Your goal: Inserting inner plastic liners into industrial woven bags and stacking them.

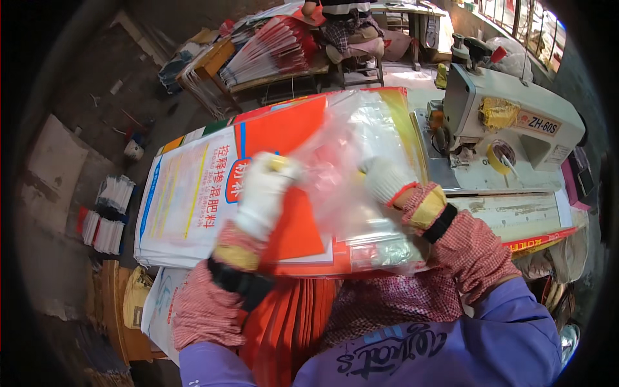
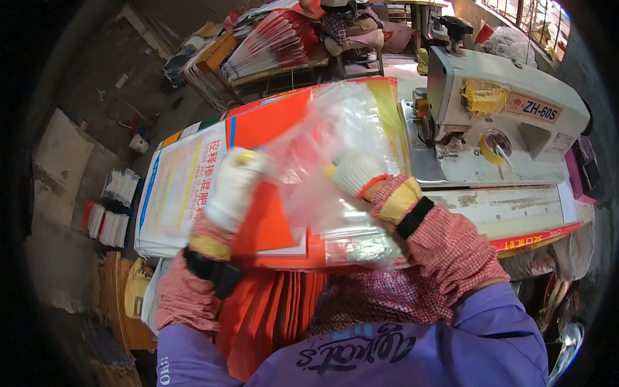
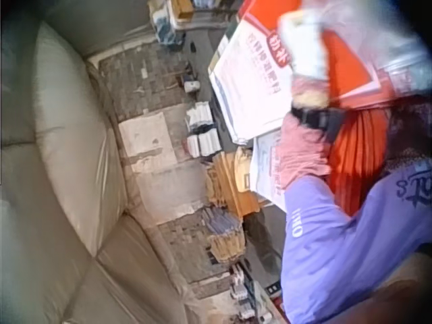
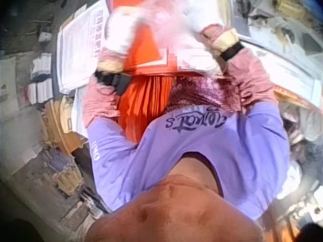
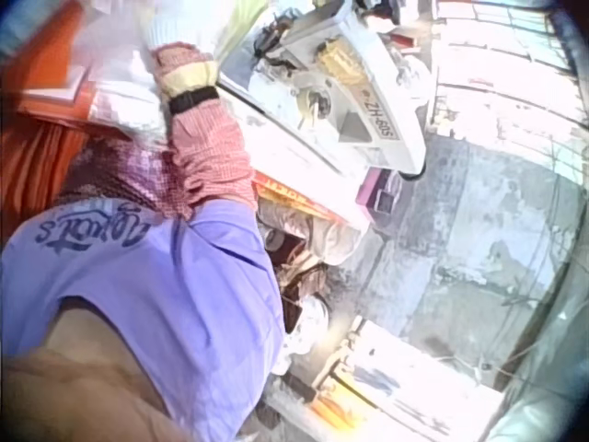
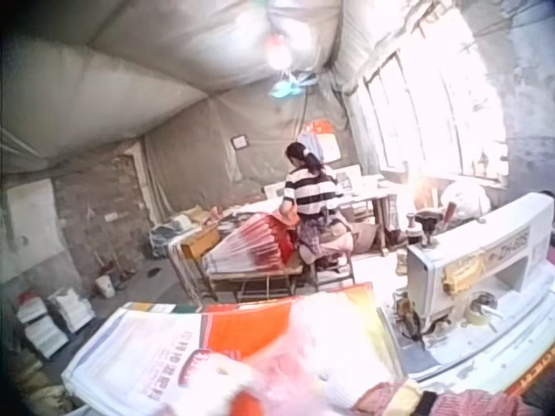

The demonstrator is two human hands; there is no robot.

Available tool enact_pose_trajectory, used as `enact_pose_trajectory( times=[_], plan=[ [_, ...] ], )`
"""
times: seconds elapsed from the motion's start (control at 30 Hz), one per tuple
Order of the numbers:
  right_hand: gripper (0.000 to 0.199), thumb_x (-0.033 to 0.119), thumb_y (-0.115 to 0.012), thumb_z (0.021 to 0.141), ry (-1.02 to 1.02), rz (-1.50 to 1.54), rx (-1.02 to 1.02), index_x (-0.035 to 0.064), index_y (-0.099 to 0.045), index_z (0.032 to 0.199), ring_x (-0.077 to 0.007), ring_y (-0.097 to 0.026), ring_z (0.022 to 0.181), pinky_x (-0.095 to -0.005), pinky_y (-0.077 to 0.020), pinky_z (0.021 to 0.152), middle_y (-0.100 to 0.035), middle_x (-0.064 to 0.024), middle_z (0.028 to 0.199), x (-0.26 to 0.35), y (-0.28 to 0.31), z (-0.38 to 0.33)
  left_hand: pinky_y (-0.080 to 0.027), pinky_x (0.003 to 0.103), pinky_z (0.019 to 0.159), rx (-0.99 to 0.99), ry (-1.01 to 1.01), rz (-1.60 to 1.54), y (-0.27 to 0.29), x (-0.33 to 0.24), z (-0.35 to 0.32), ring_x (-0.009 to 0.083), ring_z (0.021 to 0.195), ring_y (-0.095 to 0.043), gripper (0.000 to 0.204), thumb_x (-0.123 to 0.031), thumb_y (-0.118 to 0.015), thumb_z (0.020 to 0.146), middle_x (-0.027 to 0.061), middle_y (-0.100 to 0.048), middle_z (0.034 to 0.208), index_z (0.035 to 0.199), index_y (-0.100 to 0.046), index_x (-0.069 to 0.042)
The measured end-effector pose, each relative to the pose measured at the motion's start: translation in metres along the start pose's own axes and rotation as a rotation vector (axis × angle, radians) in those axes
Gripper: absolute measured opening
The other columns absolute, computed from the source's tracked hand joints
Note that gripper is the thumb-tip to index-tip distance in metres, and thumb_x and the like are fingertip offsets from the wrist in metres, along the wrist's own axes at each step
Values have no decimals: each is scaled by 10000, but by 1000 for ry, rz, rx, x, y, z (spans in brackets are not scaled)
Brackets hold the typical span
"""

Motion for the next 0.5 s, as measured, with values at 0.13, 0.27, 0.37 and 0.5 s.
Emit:
enact_pose_trajectory(
  times=[0.13, 0.27, 0.37, 0.5],
  plan=[
    [234, 218, -529, 776, 41, -484, -38, 26, -618, 878, -334, -610, 739, -397, -487, 685, -637, -145, 823, -6, 12, -15, -439, 233, 603, -206, -102, 298, 38, -67, -9, 86, 653, -540, 90, -97, -585, 820, 12, -571, 713, 781, -538, -32],
    [200, 192, -521, 778, 704, -104, -331, 35, -590, 881, -341, -598, 797, -405, -484, 715, -615, -142, 811, 47, 8, -27, -451, 267, 621, 61, -65, 530, 1, -61, -54, 138, 679, -562, 90, -68, -625, 766, 49, -576, 758, 758, -548, -22],
    [256, 227, -541, 734, 504, 93, 167, 41, -617, 892, -316, -620, 755, -416, -501, 641, -633, -151, 817, 67, -14, -30, -460, 282, 635, 396, -224, 799, -20, -62, -83, 180, 690, -565, 67, -31, -605, 741, 75, -581, 755, 772, -545, -27],
    [261, 232, -529, 744, 235, -234, -127, 48, -617, 908, -299, -607, 816, -416, -484, 685, -630, -171, 837, 19, -30, 60, -457, 363, 625, 1145, -234, 881, -30, -32, -144, 299, 702, -550, 80, -102, -583, 697, 122, -544, 724, 705, -534, -39]
  ],
)
Point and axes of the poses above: each hand's wrist, its own z-axis towards the middle knuckle, its own y-axis out of the back of the hand, x = y × z, the point moved 2 cm from there along z, towards the middle knuckle
